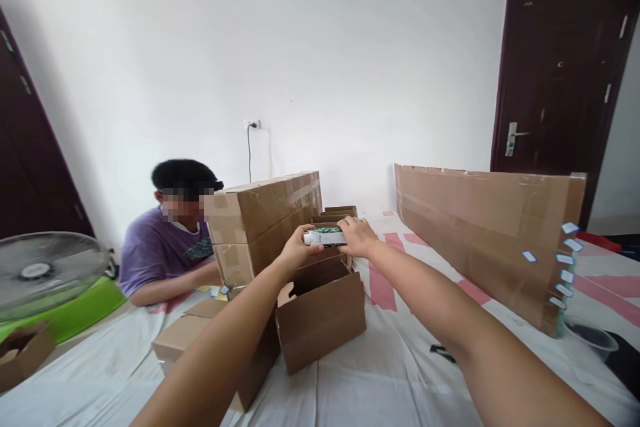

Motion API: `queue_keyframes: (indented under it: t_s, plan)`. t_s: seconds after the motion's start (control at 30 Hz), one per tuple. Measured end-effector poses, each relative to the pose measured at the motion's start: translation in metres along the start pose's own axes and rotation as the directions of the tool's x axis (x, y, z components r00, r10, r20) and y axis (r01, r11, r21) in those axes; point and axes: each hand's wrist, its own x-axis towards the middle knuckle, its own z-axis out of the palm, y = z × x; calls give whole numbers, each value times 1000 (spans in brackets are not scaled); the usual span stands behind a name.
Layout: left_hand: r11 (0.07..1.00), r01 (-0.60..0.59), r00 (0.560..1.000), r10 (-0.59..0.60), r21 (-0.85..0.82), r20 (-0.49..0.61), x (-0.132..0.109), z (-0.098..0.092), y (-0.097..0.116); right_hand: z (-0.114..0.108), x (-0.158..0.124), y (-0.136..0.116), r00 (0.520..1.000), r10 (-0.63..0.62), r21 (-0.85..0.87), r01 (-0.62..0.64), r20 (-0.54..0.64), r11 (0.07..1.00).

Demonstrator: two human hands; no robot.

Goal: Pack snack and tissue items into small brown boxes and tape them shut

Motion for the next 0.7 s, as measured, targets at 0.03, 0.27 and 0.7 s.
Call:
queue_keyframes:
  t_s: [0.03, 0.27, 0.7]
  plan:
    - [1000, -1, 1000, 1, 2, -5, -1, -1, 2, 1, -2, 4, 1000, 14, 22, -14, -4, 1000]
    - [996, -38, 999, 40, 76, -25, -41, 14, 23, 4, -45, 12, 994, 63, 286, -33, -94, 958]
    - [832, -147, 989, 116, 534, 91, -204, 13, -103, 115, -227, -106, 856, 514, 822, -333, 58, 463]
